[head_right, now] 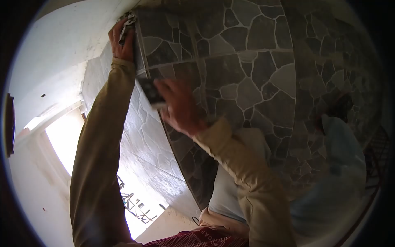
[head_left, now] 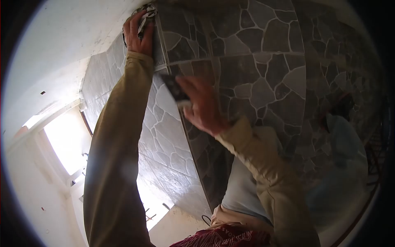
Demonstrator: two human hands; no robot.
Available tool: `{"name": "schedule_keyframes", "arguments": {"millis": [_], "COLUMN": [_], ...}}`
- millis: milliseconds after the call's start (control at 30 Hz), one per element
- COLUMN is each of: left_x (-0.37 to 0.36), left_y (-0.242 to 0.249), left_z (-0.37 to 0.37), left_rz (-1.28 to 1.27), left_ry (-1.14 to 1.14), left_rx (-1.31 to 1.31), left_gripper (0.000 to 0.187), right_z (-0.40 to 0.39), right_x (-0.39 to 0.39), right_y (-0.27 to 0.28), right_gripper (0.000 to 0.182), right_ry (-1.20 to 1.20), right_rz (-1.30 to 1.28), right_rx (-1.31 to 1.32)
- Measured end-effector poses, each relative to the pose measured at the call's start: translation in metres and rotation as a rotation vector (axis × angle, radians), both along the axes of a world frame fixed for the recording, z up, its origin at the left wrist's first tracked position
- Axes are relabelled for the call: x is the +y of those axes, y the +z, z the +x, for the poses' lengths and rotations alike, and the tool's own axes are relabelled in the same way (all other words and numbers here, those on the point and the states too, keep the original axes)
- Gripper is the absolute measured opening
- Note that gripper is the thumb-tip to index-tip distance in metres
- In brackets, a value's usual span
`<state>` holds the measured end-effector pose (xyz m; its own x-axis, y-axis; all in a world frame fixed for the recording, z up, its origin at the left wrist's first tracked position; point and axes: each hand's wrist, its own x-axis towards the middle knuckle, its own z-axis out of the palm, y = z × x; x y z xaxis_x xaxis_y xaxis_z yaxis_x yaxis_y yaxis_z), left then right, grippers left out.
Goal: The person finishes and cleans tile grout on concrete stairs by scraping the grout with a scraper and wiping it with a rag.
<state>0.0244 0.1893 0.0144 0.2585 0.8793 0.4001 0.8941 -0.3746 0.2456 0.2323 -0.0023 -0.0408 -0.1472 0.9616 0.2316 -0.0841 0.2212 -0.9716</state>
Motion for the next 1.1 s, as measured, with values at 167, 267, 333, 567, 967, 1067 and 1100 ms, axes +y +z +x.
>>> {"name": "schedule_keyframes", "arguments": {"millis": [167, 267, 333, 567, 967, 1067, 1100], "left_x": [0.002, 0.004, 0.006, 0.003, 0.006, 0.002, 0.004], "left_y": [-0.001, 0.0, -0.004, 0.0, -0.002, -0.002, -0.002], "left_z": [-0.001, -0.003, -0.004, -0.003, -0.002, -0.001, -0.002], "left_rz": [0.014, 0.031, 0.047, 0.018, 0.033, 0.024, 0.016], "left_ry": [-0.006, 0.015, 0.017, 0.035, 0.02, 0.036, 0.049], "left_rx": [-0.019, 0.031, 0.037, 0.029, 0.002, -0.012, -0.007], "left_gripper": [0.039, 0.038, 0.038, 0.038, 0.035, 0.036, 0.036], "right_z": [-0.011, -0.012, -0.002, -0.017, -0.015, -0.013, -0.011], "right_x": [0.01, 0.016, -0.005, 0.02, 0.02, 0.03, 0.03], "right_y": [-0.033, -0.038, -0.025, -0.022, -0.025, -0.025, -0.022], "right_gripper": [0.067, 0.064, 0.062, 0.061, 0.066, 0.067, 0.067], "right_ry": [-0.053, -0.093, -0.083, -0.158, -0.15, -0.119, -0.121], "right_rz": [0.016, -0.013, 0.061, 0.029, 0.027, 0.033, 0.039], "right_rx": [-0.012, -0.007, 0.009, 0.014, -0.029, -0.03, -0.029]}}
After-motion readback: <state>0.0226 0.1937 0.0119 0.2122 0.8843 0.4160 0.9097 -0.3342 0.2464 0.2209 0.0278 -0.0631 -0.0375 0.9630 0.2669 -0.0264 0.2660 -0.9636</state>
